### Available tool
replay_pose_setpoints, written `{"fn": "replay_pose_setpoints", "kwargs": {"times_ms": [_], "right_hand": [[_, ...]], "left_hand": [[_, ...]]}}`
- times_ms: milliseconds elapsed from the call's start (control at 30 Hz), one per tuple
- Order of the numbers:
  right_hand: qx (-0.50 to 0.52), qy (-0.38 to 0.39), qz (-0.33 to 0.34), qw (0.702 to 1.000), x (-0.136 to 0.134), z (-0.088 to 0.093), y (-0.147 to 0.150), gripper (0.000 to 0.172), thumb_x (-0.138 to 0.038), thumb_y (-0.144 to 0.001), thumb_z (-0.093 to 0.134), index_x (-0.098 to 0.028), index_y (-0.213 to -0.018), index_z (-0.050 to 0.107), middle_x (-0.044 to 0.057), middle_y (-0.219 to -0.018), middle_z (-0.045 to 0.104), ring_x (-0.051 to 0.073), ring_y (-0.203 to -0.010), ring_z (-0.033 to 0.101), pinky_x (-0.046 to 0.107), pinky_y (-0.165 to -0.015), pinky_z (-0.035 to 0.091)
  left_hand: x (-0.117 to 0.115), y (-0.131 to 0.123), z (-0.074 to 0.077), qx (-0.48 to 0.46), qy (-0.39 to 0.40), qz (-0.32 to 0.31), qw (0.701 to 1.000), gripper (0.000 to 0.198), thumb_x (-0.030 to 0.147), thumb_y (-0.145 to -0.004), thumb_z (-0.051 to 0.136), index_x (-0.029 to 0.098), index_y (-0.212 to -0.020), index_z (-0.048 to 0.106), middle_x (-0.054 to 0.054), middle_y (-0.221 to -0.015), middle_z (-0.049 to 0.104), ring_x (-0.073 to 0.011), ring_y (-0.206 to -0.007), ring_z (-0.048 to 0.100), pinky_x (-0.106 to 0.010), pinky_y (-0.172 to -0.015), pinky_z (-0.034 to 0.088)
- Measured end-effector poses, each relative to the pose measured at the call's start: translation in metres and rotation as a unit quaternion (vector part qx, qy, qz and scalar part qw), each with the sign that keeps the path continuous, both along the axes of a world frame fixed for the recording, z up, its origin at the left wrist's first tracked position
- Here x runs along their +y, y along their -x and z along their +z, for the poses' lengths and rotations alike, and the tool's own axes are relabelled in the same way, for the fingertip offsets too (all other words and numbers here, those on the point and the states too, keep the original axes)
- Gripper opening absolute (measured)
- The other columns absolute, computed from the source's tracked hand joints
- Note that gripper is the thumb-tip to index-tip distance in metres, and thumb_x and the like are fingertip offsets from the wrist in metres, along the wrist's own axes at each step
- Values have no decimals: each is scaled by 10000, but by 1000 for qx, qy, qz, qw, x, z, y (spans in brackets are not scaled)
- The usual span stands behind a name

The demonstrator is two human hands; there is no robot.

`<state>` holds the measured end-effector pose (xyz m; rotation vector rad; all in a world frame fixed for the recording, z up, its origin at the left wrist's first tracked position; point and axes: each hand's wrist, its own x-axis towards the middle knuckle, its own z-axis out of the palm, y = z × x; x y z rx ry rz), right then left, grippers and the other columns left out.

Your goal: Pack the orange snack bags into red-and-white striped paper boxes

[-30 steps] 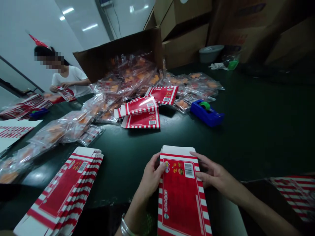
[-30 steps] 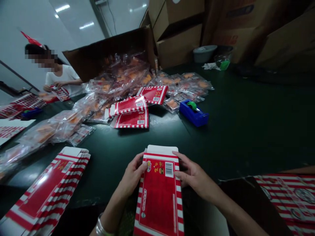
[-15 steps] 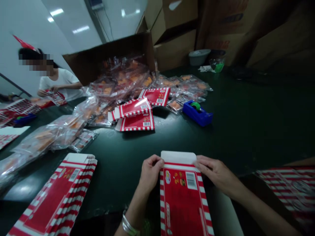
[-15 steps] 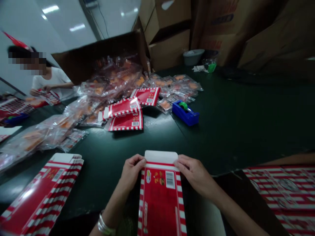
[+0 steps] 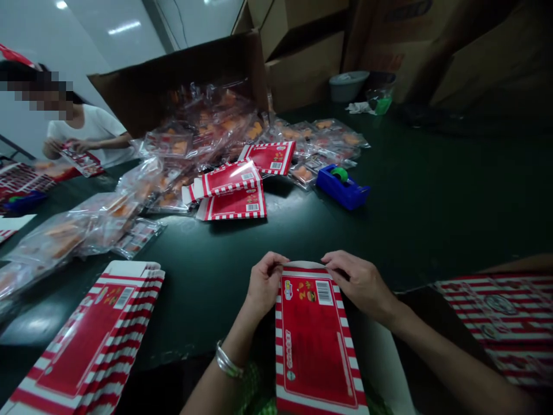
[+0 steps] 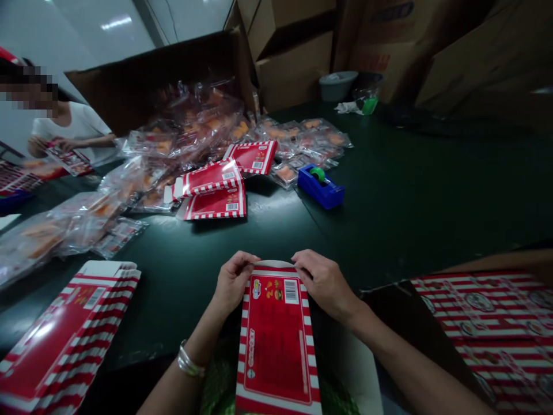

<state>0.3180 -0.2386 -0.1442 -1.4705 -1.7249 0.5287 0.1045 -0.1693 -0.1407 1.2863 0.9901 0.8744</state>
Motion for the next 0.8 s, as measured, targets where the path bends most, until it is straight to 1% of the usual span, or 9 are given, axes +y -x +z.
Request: {"fn": "replay_pose_setpoints", "kwargs": {"times_ms": [100, 267, 333, 433, 500, 567, 633, 733, 800], "right_hand": [[-48, -47, 54, 996, -3, -1, 0, 173, -261, -907, 462, -211, -831, 609, 111, -983, 694, 219, -876, 663, 346, -757, 551], [-57, -49, 124, 989, -2, 1, -4, 207, -327, -923, 476, -205, -869, 634, 121, -961, 710, 217, -875, 674, 342, -774, 567], [-58, -50, 133, 988, -3, 1, -5, 207, -341, -917, 499, -201, -879, 648, 129, -966, 713, 226, -896, 672, 359, -802, 561], [-70, -48, 151, 985, -6, 4, -7, 186, -335, -902, 539, -202, -895, 668, 129, -974, 715, 236, -905, 666, 388, -815, 544], [-63, -36, 157, 985, -8, 6, -8, 185, -322, -908, 528, -208, -901, 674, 118, -986, 711, 229, -907, 661, 381, -812, 533], [-43, -2, 145, 988, -7, 9, -9, 197, -315, -920, 503, -210, -879, 664, 99, -969, 706, 210, -872, 660, 346, -769, 531], [-42, 34, 123, 991, -2, 11, -8, 179, -330, -907, 528, -202, -934, 650, 89, -976, 699, 200, -839, 658, 321, -723, 525], [-146, 32, 137, 979, 9, 13, -4, 213, -303, -893, 548, -190, -1056, 625, 87, -974, 698, 207, -844, 650, 312, -719, 501], [-234, 12, 166, 958, 16, 13, -2, 168, -278, -905, 520, -178, -976, 633, 81, -897, 700, 192, -776, 643, 291, -677, 474]], "left_hand": [[0, 3, 3, 27, -38, -43, 998, 58, 178, -730, 564, 172, -754, 617, -32, -839, 672, -158, -779, 598, -248, -701, 466], [3, 5, 4, 123, -142, -100, 977, 7, 175, -772, 576, 181, -770, 580, 13, -717, 564, -124, -657, 497, -221, -620, 401], [3, 5, 4, 144, -189, -117, 964, 79, 145, -796, 541, 181, -731, 571, 5, -737, 544, -126, -687, 480, -228, -655, 388], [2, 9, 8, 149, -227, -171, 947, 153, 132, -814, 522, 174, -672, 563, -19, -784, 566, -136, -733, 503, -241, -698, 396], [3, 10, 14, 165, -232, -202, 937, 152, 177, -835, 545, 172, -688, 584, -21, -775, 580, -135, -718, 514, -240, -685, 401], [4, 7, 20, 191, -219, -205, 934, 167, 238, -851, 568, 171, -702, 603, -8, -717, 580, -128, -659, 506, -230, -626, 392], [5, 2, 23, 204, -214, -200, 934, 156, 262, -860, 574, 173, -743, 628, -1, -700, 595, -126, -636, 517, -224, -598, 396], [8, -5, 21, 222, -284, -207, 910, 144, 239, -894, 531, 182, -840, 651, -20, -777, 648, -142, -707, 587, -229, -665, 443], [9, -7, 18, 251, -336, -209, 883, 189, 228, -927, 475, 185, -861, 647, -34, -810, 660, -148, -738, 608, -232, -697, 450]]}}
